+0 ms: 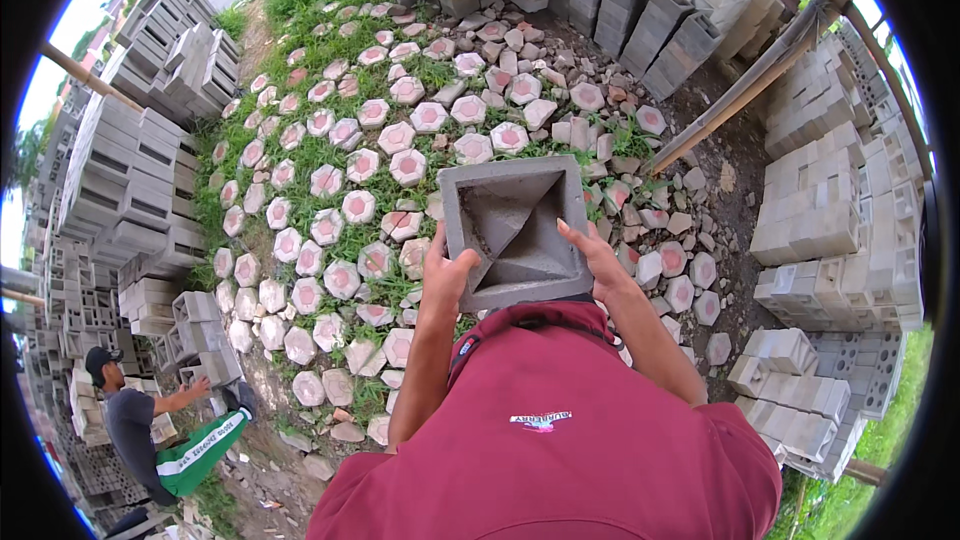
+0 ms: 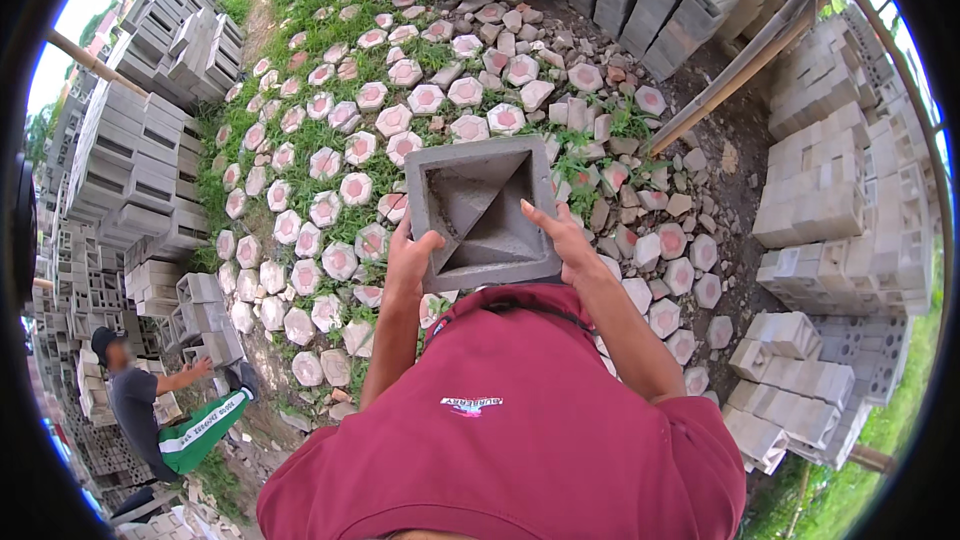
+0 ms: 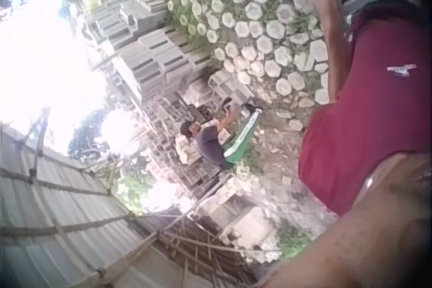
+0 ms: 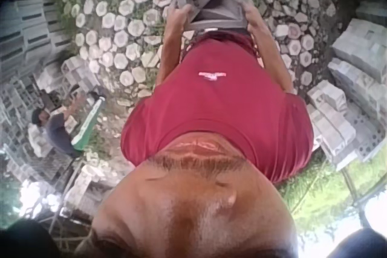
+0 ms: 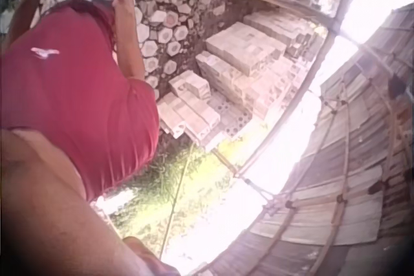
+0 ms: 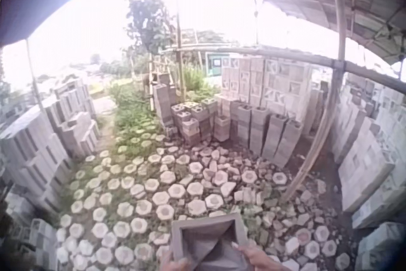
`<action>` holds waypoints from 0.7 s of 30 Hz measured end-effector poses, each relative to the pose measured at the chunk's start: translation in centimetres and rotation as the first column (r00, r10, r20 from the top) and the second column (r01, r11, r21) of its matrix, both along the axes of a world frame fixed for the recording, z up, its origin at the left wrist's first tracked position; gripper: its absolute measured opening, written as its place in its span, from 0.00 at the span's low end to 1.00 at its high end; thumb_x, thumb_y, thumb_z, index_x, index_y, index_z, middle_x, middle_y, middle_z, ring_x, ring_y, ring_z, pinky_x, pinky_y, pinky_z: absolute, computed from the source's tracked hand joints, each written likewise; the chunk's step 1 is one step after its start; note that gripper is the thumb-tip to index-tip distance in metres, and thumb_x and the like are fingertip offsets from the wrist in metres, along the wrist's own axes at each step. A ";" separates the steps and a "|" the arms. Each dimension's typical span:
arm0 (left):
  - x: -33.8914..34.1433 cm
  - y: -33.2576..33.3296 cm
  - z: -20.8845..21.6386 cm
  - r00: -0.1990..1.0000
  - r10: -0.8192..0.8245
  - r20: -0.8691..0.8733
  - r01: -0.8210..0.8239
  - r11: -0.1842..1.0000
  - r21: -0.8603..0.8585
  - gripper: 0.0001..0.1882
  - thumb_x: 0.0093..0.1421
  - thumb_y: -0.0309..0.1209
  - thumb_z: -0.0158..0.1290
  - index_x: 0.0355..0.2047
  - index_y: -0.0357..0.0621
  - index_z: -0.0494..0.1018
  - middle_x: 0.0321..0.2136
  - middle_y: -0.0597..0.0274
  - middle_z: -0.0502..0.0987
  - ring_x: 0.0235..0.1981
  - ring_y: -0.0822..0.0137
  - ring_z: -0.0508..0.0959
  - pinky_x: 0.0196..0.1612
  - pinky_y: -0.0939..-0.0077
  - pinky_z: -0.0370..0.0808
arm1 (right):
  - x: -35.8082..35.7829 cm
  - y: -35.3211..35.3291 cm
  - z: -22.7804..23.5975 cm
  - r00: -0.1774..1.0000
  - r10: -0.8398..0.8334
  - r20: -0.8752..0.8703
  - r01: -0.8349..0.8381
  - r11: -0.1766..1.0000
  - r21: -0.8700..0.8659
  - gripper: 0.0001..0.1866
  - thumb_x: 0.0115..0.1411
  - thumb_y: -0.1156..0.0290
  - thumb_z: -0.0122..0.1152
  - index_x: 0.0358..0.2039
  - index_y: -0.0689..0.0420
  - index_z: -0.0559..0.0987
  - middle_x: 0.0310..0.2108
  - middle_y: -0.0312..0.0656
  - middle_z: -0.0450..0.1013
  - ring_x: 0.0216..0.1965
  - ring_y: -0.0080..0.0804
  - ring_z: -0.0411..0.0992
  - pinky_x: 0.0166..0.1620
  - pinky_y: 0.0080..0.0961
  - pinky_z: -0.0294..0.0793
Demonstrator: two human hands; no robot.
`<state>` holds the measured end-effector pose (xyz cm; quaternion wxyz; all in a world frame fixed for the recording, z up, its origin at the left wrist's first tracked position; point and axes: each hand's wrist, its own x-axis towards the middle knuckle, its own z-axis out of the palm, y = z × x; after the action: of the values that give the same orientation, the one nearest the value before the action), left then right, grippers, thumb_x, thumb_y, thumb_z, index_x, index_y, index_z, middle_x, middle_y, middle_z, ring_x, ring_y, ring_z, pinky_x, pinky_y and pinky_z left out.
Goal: The person picks up decorative concrete blocks from a pile on the ground and places them onto a stack of similar blocks by hand.
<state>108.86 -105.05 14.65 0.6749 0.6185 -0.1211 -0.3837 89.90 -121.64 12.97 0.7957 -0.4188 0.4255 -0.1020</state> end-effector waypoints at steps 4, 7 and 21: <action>3.5 -4.7 -1.1 1.000 -0.022 0.011 0.021 0.999 0.045 0.36 0.47 0.19 0.51 0.61 0.33 0.61 0.36 0.62 0.75 0.33 0.72 0.73 0.38 0.80 0.71 | 3.8 -4.3 0.5 0.995 -0.020 0.099 0.014 0.998 0.061 0.65 0.50 0.49 0.71 0.68 0.67 0.34 0.67 0.58 0.46 0.66 0.44 0.52 0.63 0.36 0.58; 6.6 -9.6 -1.5 0.999 -0.032 0.001 0.032 0.998 0.050 0.34 0.47 0.19 0.51 0.59 0.33 0.63 0.35 0.62 0.75 0.33 0.72 0.73 0.37 0.79 0.71 | 7.1 -9.3 -0.7 0.994 -0.109 0.005 0.109 0.994 0.000 0.59 0.50 0.56 0.71 0.68 0.65 0.40 0.62 0.56 0.56 0.60 0.43 0.62 0.57 0.37 0.67; 20.9 -34.4 -1.2 0.995 0.096 -0.020 -0.095 0.995 0.041 0.21 0.46 0.23 0.52 0.43 0.35 0.72 0.29 0.62 0.75 0.29 0.70 0.73 0.35 0.77 0.70 | 23.1 -35.7 0.4 0.999 0.012 0.050 -0.011 0.999 -0.031 0.41 0.51 0.67 0.65 0.63 0.60 0.57 0.49 0.46 0.69 0.47 0.36 0.72 0.49 0.34 0.75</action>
<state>129.81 -139.49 13.41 0.6813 0.6327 -0.0761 -0.3602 112.97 -157.30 13.34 0.8000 -0.4310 0.4014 -0.1145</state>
